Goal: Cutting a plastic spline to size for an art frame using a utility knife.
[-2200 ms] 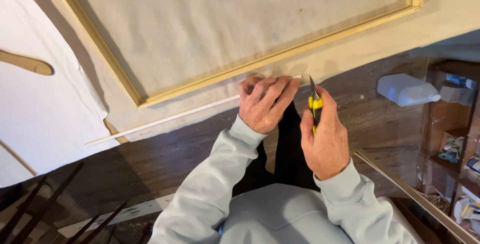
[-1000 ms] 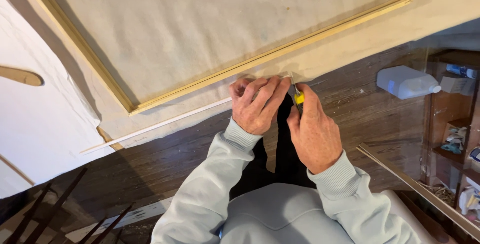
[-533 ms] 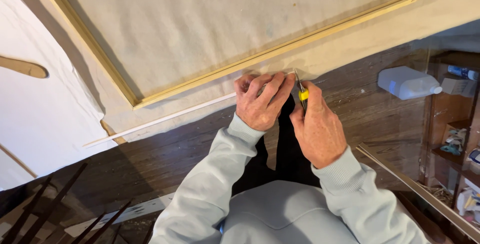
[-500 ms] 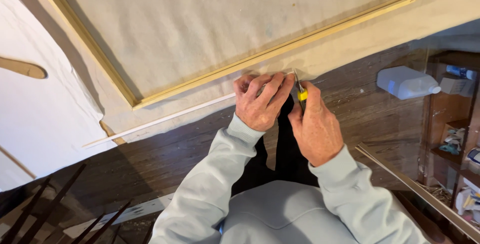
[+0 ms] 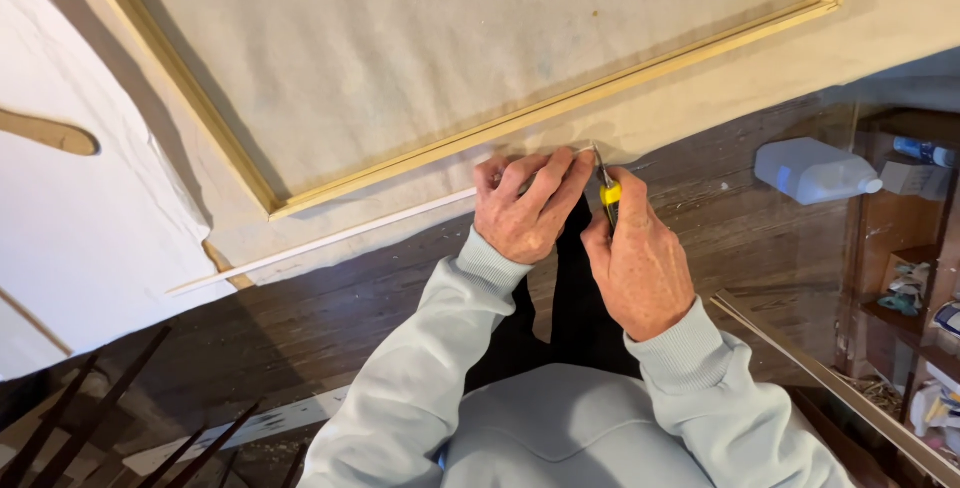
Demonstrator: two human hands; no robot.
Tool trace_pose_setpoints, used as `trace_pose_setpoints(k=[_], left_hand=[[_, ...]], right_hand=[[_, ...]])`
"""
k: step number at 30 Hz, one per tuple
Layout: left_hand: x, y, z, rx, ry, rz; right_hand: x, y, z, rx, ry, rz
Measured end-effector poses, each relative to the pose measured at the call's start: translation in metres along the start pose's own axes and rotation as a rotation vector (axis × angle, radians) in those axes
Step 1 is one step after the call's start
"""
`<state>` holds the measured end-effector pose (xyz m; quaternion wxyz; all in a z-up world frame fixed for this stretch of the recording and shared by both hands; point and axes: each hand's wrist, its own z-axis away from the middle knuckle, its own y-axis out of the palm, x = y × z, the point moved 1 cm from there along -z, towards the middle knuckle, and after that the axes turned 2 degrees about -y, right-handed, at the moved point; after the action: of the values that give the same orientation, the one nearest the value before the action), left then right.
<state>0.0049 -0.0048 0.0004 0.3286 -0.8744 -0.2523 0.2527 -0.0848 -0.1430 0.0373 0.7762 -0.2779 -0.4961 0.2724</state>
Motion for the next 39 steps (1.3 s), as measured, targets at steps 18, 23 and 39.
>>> trace_pose_setpoints(k=[18, 23, 39], left_hand=[[0.000, 0.001, 0.000, -0.007, -0.007, 0.023], [-0.001, -0.001, -0.004, -0.020, -0.008, 0.023], [-0.002, -0.006, -0.011, -0.002, -0.004, 0.026]], right_hand=[[0.003, -0.014, 0.022, 0.009, 0.081, -0.090], [0.002, -0.009, 0.014, -0.078, -0.011, -0.087], [0.001, -0.004, 0.002, -0.110, -0.118, -0.092]])
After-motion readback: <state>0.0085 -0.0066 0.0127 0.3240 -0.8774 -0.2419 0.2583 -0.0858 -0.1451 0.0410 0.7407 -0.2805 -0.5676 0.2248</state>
